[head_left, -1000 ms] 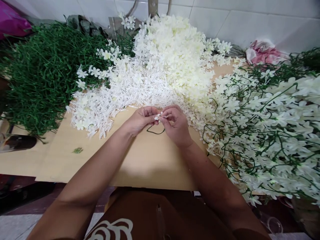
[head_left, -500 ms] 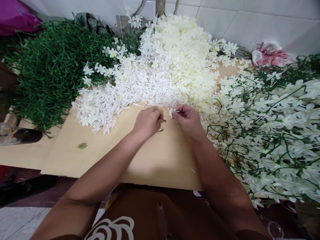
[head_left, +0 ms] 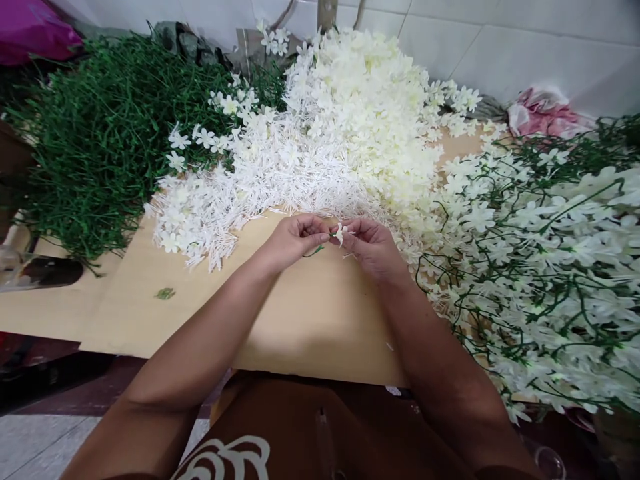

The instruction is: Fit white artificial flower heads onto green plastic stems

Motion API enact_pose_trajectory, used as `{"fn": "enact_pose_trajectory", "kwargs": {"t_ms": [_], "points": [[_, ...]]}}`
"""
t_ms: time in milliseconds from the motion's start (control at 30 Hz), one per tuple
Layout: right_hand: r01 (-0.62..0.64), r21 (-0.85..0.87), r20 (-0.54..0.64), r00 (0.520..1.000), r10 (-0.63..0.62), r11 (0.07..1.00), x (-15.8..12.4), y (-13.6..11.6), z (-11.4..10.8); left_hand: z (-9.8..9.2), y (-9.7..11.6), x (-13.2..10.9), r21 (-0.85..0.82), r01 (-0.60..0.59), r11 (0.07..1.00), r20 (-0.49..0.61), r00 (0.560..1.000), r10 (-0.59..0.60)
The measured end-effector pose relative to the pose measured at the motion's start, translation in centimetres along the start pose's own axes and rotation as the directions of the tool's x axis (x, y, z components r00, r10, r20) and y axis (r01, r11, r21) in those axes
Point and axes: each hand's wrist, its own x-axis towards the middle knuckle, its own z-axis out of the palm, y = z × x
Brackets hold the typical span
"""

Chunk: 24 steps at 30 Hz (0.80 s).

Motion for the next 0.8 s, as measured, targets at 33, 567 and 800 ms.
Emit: {"fn": "enact_pose_trajectory", "kwargs": {"t_ms": [33, 567, 800], "points": [[-0.007, 0.007, -0.006, 1.0, 0.007, 1.0, 0.0, 0.0, 0.0, -0.1, -0.1, 0.0, -0.012, 0.0, 1.0, 0.0, 1.0, 0.0], [0.21, -0.174, -0.054, 0.974, -0.222, 0.962, -0.1, 0.4, 0.9, 0.1, -0.2, -0.2, -0.1, -0.014, 0.995, -0.029, 1.0, 0.011], [0.292, -0.232, 0.022, 0.955, -0.296, 0.928, -0.4, 0.5, 1.0, -0.3, -0.2, -0.2, -0.1, -0.012, 0.995, 0.003, 1.0, 0.012]]}}
